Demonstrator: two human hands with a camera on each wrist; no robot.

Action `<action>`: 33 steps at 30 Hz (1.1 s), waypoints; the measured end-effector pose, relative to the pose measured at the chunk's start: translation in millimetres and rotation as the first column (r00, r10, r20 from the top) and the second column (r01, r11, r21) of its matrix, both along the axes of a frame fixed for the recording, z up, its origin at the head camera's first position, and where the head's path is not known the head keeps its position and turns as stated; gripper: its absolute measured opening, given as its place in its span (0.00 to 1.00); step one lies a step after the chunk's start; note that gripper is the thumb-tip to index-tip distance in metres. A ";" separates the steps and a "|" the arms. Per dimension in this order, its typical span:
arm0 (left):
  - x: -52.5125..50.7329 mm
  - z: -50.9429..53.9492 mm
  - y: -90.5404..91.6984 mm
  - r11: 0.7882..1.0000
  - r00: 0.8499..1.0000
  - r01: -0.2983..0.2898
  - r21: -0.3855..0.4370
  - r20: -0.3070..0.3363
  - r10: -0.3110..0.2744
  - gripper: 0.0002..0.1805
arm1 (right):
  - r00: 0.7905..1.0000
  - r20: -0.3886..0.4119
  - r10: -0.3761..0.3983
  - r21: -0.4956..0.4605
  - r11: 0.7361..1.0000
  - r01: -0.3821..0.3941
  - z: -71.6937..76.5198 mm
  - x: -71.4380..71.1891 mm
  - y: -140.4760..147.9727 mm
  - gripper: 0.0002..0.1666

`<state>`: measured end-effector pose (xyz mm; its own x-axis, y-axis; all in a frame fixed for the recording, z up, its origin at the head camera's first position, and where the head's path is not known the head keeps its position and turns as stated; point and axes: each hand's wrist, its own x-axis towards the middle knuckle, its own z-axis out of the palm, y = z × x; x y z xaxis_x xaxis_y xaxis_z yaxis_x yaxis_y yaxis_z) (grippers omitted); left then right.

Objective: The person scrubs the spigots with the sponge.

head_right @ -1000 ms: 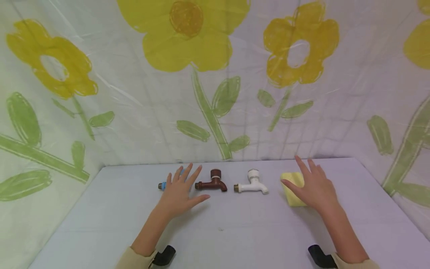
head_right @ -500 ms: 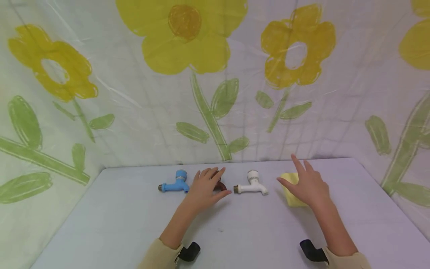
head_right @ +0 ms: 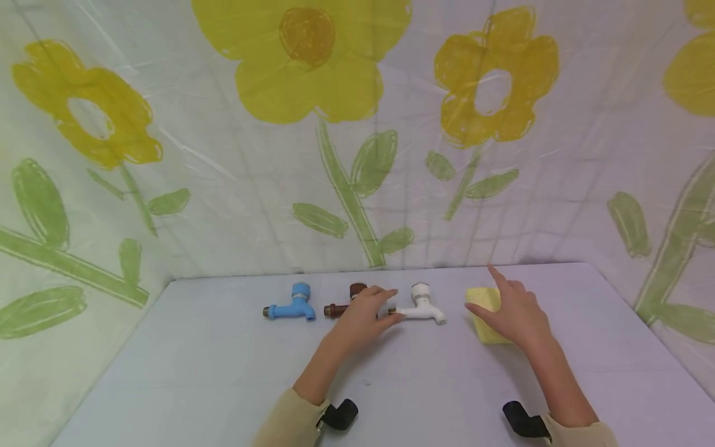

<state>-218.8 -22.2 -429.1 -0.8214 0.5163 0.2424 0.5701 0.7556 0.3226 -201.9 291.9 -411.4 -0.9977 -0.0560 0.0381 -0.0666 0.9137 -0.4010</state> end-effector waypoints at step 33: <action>-14.4 -10.1 14.6 0.992 0.977 0.009 0.129 0.212 -0.037 0.11 | 1.000 0.003 0.026 -0.064 0.998 -0.025 -11.1 -6.0 10.7 0.50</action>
<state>-233.2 -7.6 -439.2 -0.8495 0.5119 0.1279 0.4946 0.6881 0.5309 -207.8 302.6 -422.6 -0.9961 -0.0791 0.0389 -0.0881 0.8841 -0.4590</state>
